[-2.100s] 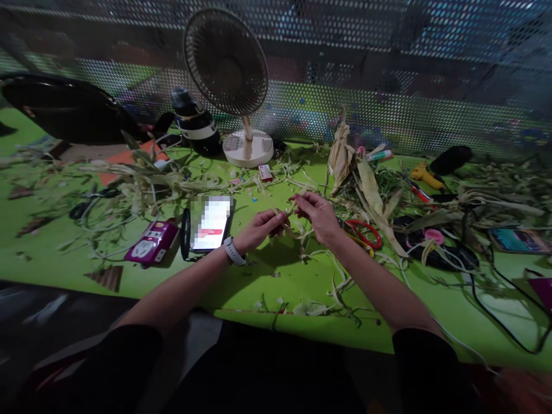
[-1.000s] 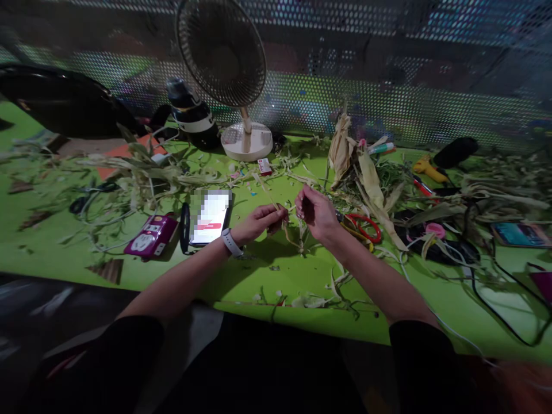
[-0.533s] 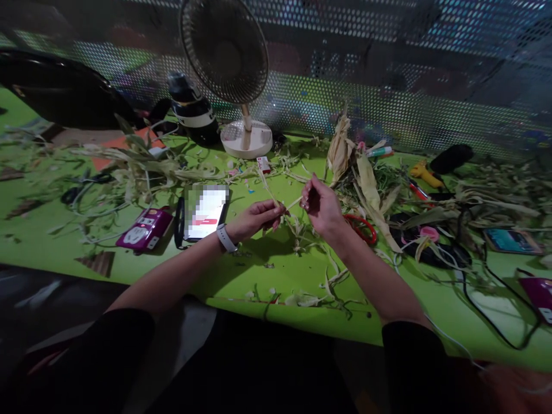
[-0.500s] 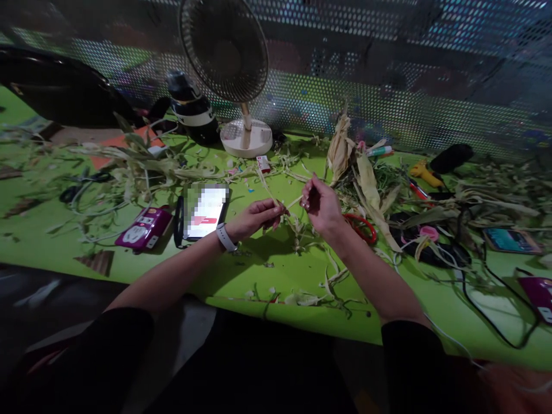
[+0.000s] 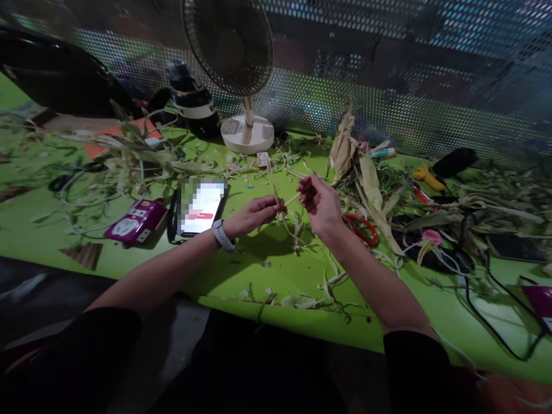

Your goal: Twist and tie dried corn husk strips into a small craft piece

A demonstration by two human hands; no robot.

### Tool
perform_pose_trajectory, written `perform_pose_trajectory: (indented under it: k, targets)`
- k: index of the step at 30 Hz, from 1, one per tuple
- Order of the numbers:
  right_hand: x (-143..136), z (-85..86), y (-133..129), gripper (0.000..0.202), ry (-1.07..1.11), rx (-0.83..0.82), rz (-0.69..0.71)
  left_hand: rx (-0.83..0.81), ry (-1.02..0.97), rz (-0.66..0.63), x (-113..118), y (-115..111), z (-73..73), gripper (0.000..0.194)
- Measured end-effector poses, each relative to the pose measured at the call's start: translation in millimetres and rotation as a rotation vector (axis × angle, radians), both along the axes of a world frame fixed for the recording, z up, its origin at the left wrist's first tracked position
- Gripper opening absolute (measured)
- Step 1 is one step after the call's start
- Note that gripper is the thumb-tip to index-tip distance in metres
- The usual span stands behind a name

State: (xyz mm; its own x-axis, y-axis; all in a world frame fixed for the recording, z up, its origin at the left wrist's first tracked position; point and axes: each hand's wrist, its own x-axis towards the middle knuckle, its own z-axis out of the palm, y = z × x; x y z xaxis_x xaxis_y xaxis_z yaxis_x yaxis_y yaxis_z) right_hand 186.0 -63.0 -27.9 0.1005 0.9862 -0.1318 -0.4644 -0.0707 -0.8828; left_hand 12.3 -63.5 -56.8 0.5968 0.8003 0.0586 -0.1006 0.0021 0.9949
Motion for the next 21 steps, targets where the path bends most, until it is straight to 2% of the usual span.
perform_pose_trajectory:
  k: [4,7,10,12,14,17,21]
  targets:
    - [-0.9,0.9,2.2,0.025,-0.006,-0.02,0.028,-0.04,-0.029,0.021,-1.0,2.2,-0.7,0.031]
    - [-1.2,3.1,1.4,0.031,-0.002,-0.022,0.072,-0.067,-0.081,0.096,-0.7,6.4,-3.9,0.032]
    - [2.5,5.6,0.4,0.045,-0.063,-0.006,0.24,-0.062,-0.137,0.162,-1.6,10.8,-7.2,0.029]
    - [7.5,5.8,2.4,0.052,-0.138,0.015,0.298,-0.07,-0.163,0.13,-3.0,12.0,-7.1,0.026]
    - [13.0,4.0,6.3,0.047,-0.249,0.077,0.232,-0.098,-0.186,0.058,-4.4,11.2,-5.0,0.025]
    - [18.3,0.9,10.4,0.026,-0.485,0.211,0.13,-0.129,-0.188,-0.029,-5.6,8.0,-1.0,0.024]
    - [16.7,4.6,5.7,0.019,-0.663,0.364,0.284,-0.089,-0.113,-0.069,-5.4,4.6,0.5,0.026]
